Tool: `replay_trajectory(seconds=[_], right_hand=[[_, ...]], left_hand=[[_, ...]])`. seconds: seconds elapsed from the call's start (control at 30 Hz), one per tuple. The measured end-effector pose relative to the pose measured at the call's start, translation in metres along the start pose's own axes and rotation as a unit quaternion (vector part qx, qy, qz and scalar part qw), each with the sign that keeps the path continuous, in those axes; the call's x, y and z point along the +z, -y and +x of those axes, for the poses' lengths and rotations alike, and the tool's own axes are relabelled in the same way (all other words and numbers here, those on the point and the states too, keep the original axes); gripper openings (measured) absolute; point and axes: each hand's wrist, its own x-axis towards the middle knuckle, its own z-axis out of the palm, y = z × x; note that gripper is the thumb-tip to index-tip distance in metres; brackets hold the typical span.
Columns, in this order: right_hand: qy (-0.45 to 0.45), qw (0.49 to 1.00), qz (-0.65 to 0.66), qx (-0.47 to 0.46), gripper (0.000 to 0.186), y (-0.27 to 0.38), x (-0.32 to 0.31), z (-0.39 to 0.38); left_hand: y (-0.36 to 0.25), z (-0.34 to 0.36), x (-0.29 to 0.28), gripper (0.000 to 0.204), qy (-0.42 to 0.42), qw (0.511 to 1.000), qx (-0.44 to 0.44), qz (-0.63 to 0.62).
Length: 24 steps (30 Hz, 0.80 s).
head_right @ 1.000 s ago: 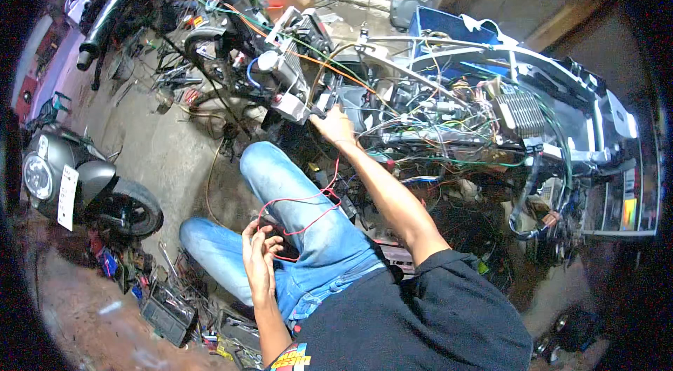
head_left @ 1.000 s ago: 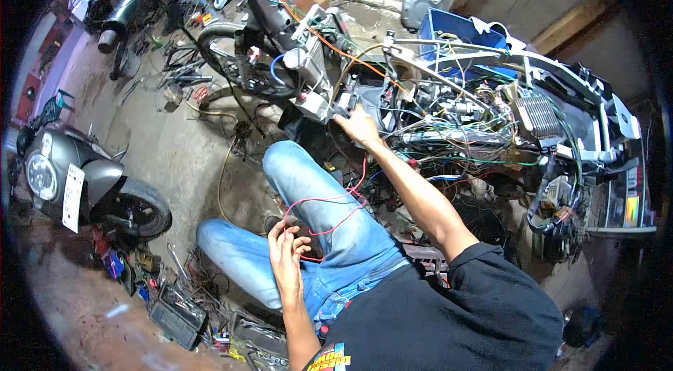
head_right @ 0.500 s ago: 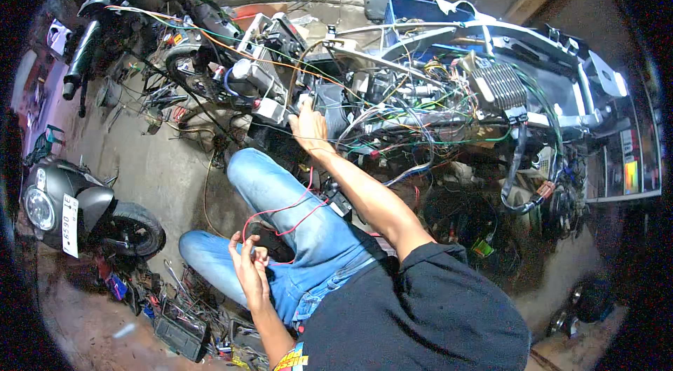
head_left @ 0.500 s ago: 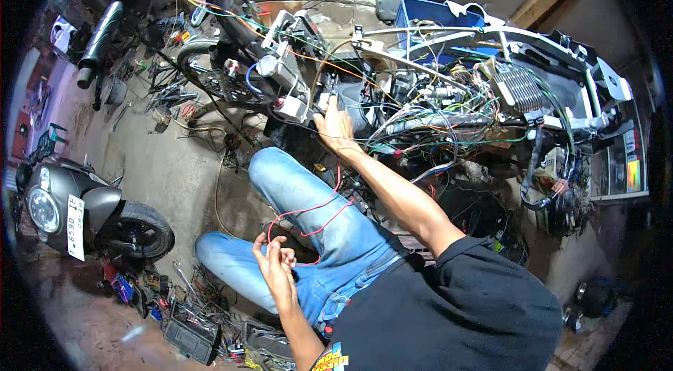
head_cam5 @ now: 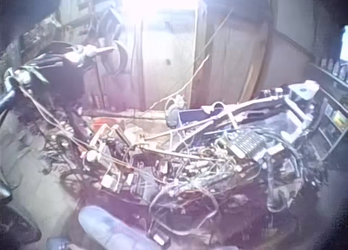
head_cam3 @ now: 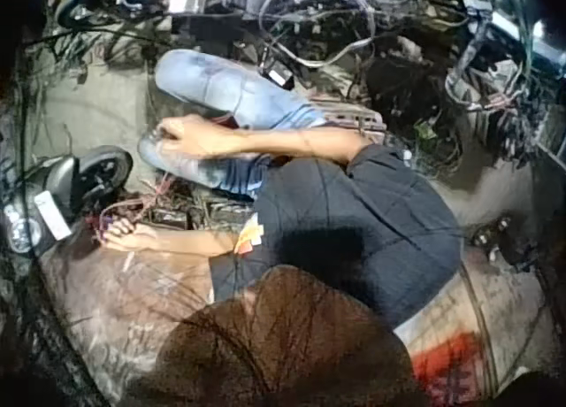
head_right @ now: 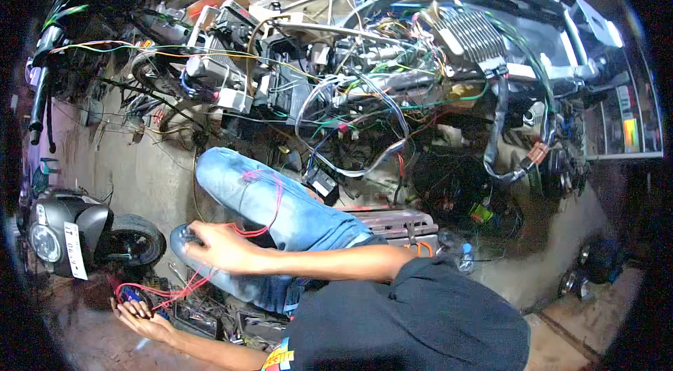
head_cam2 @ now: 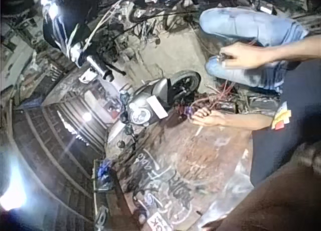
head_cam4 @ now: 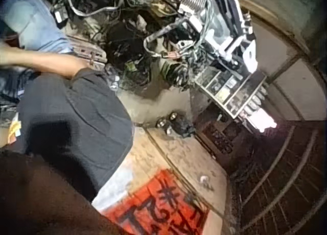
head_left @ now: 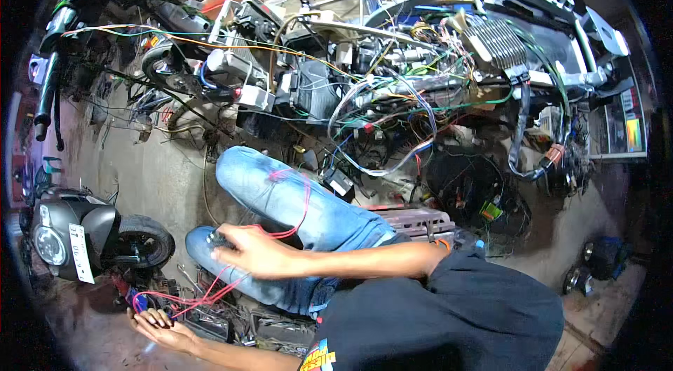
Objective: Connecting and repairing electrical wiring on a motorcycle.
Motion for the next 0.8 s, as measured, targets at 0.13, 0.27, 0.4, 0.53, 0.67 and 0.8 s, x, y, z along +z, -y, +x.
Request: replay_trajectory(seconds=[0.13,0.27,0.4,0.53,0.67,0.8], right_hand=[[0.057,0.985,0.087,-0.137,0.056,0.041,0.056,-0.007],[0.03,0.978,0.116,-0.173,0.056,0.047,0.089,-0.006],[-0.01,0.991,0.034,-0.127,0.061,0.036,0.084,-0.005],[-0.002,0.993,0.067,-0.093,0.057,0.031,0.059,-0.022],[0.048,0.993,-0.068,-0.081,0.056,0.021,0.01,-0.039],[0.092,0.992,-0.05,-0.073,0.047,-0.012,-0.075,-0.079]], left_hand=[[-0.001,-0.034,0.037,0.044,0.091,0.991,-0.09,-0.029],[0.015,-0.069,0.054,0.041,0.175,0.969,-0.171,0.028],[0.028,-0.081,0.027,0.039,0.239,0.94,-0.231,0.071],[0.025,-0.075,-0.001,0.038,0.291,0.911,-0.262,0.129],[-0.002,-0.057,-0.016,0.036,0.265,0.935,-0.19,0.142],[-0.021,-0.022,-0.032,0.031,-0.085,0.988,-0.117,0.057]])
